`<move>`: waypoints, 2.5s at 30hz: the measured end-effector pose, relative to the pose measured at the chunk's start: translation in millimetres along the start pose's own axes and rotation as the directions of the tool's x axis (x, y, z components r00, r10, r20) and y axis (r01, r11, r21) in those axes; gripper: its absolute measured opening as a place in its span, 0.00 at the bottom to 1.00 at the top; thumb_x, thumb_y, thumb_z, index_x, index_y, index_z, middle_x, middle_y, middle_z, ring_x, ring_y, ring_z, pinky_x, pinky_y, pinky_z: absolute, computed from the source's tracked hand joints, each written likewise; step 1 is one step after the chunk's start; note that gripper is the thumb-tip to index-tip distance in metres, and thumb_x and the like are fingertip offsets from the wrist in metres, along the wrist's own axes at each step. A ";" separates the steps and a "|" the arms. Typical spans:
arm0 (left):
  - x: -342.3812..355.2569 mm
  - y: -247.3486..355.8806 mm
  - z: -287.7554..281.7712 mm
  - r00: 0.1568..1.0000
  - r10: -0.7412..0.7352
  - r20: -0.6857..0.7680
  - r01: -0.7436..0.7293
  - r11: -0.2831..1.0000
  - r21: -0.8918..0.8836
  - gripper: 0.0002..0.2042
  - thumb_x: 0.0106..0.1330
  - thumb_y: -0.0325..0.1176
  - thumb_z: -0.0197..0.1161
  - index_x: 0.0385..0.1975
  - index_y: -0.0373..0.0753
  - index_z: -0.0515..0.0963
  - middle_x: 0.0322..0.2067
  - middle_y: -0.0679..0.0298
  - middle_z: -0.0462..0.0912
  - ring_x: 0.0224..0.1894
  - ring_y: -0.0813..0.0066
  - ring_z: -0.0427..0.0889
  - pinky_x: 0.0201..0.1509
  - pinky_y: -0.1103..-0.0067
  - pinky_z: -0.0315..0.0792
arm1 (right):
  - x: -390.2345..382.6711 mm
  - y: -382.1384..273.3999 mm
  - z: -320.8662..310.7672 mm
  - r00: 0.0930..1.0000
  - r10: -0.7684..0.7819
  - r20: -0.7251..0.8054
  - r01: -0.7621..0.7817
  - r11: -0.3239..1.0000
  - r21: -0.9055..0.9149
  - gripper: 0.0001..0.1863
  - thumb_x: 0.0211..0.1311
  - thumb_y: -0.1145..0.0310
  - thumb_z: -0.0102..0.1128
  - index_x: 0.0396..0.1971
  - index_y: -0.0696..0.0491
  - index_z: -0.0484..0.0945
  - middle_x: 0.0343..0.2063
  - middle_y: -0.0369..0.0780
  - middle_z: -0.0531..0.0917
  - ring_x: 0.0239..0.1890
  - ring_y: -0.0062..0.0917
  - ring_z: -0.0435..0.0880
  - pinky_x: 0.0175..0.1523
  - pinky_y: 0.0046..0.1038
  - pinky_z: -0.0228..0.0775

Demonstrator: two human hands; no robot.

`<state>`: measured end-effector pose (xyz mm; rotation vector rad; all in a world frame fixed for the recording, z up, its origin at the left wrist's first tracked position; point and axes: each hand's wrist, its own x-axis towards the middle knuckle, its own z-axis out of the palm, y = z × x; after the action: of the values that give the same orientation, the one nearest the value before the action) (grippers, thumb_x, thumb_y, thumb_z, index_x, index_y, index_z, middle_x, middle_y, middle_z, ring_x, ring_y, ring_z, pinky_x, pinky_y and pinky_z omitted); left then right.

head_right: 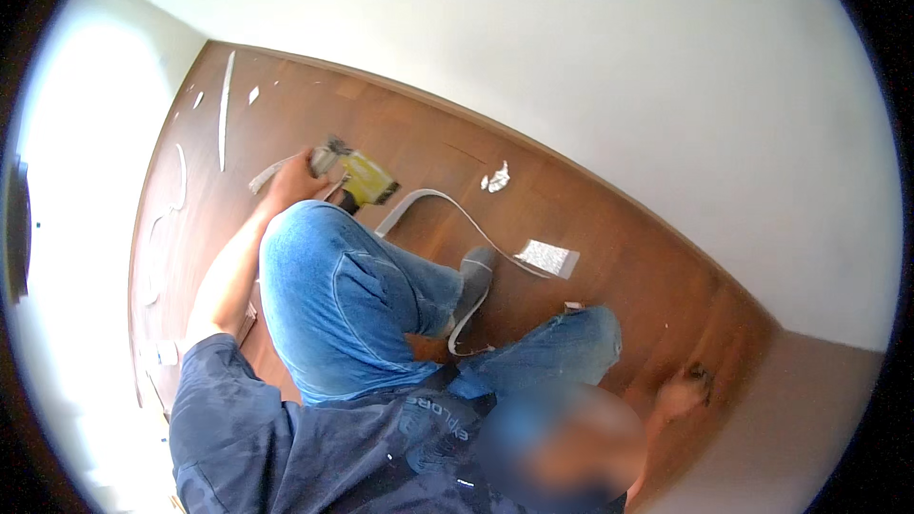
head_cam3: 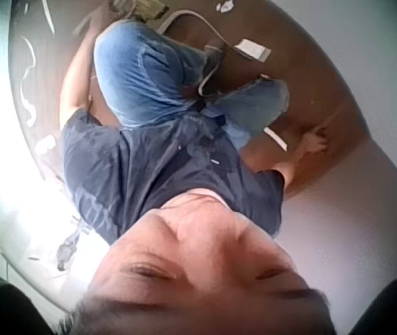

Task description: The person installs wooden baseboards along the wall of a room. They use a hammer to tap the trim into position and a pneumatic nail gun to fasten the boards to the wall, handling small wooden blocks and thin strips of wood.

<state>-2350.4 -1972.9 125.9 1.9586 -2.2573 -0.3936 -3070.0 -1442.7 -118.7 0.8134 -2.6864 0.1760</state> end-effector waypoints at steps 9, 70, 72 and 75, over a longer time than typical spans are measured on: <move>43.2 -72.6 -77.5 0.999 -0.049 -0.017 0.051 0.987 0.153 0.27 0.54 0.46 0.73 0.51 0.36 0.80 0.38 0.45 0.87 0.46 0.43 0.86 0.50 0.58 0.78 | -22.2 52.4 7.8 0.906 0.151 0.396 -0.195 0.978 0.073 0.36 0.73 0.57 0.63 0.72 0.62 0.65 0.66 0.56 0.75 0.66 0.45 0.77 0.68 0.41 0.70; 202.1 -205.4 174.7 0.858 0.474 0.197 -0.486 0.874 0.014 0.25 0.67 0.40 0.69 0.58 0.37 0.69 0.47 0.45 0.78 0.51 0.40 0.80 0.54 0.53 0.76 | -141.2 -656.7 -47.4 0.698 -0.532 0.479 0.171 0.774 0.610 0.32 0.65 0.55 0.69 0.64 0.51 0.71 0.56 0.49 0.75 0.62 0.47 0.73 0.66 0.46 0.67; 200.3 -197.6 186.4 0.835 0.494 0.241 -0.496 0.867 -0.060 0.24 0.68 0.40 0.68 0.57 0.36 0.68 0.47 0.43 0.78 0.50 0.38 0.81 0.54 0.52 0.76 | -141.6 -638.1 -47.5 0.707 -0.516 0.483 0.160 0.782 0.602 0.32 0.63 0.55 0.70 0.64 0.51 0.71 0.56 0.49 0.75 0.61 0.47 0.73 0.65 0.45 0.67; 205.0 -203.3 178.9 0.836 0.470 0.284 -0.454 0.882 -0.124 0.23 0.69 0.40 0.67 0.56 0.35 0.68 0.49 0.40 0.78 0.50 0.36 0.81 0.54 0.52 0.75 | -141.6 -650.1 -46.6 0.690 -0.514 0.510 0.158 0.794 0.586 0.32 0.62 0.55 0.71 0.63 0.51 0.73 0.56 0.48 0.76 0.62 0.46 0.73 0.66 0.45 0.67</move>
<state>-2234.9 -2180.3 -117.0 1.3220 -2.7716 -0.7233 -2583.6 -1899.0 -108.9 1.8512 -3.0599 0.6286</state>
